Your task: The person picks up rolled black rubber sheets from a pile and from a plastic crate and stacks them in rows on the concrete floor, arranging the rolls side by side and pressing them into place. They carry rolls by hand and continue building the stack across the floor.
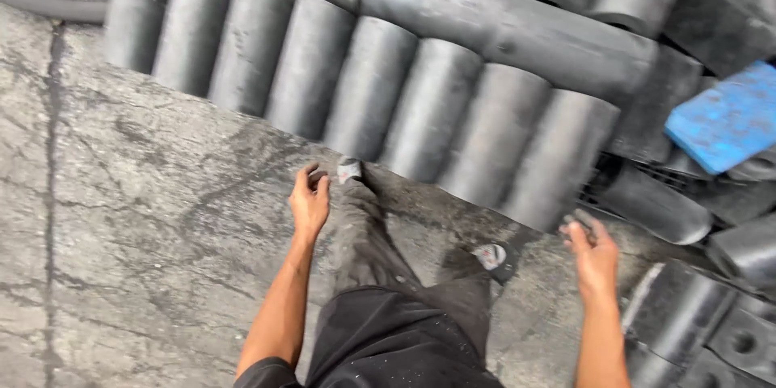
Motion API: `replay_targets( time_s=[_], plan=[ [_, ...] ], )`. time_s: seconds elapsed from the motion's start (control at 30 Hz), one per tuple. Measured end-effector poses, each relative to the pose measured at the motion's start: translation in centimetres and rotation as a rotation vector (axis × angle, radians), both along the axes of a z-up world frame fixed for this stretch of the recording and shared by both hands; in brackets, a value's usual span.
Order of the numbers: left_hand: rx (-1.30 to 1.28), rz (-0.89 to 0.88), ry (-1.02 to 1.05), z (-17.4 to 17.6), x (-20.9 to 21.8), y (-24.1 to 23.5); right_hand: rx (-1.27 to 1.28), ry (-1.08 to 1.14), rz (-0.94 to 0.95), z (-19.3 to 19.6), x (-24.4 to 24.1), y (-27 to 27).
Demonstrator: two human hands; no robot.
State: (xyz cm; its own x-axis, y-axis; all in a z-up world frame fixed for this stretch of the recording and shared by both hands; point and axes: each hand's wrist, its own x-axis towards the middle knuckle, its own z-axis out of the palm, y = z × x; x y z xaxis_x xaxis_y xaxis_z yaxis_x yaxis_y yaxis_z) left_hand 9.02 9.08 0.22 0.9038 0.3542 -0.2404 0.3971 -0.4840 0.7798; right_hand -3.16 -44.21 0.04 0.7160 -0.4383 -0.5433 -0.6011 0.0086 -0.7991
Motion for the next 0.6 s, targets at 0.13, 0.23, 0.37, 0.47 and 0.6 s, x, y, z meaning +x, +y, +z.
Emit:
replay_targets(
  time_s=[0.13, 0.23, 0.37, 0.47, 0.6],
  plan=[
    [0.148, -0.106, -0.076, -0.1, 12.1, 5.9, 0.164, 0.044, -0.114, 1.8, 10.4, 10.9],
    [0.237, -0.300, -0.266, -0.3, 24.0, 8.2, 0.212, 0.073, -0.127, 2.5, 17.2, 16.6],
    [0.365, -0.515, -0.470, -3.4, 39.8, 6.9, 0.081, -0.022, 0.066, 5.9, 31.9, 21.1],
    [0.436, -0.548, -0.491, -6.2, 50.1, 3.9, 0.076, -0.130, 0.122, 5.7, 45.2, 20.1],
    [0.588, -0.374, -0.292, -5.3, 56.8, 1.3, -0.083, -0.333, 0.225, -0.8, 65.0, 15.7]
  ],
)
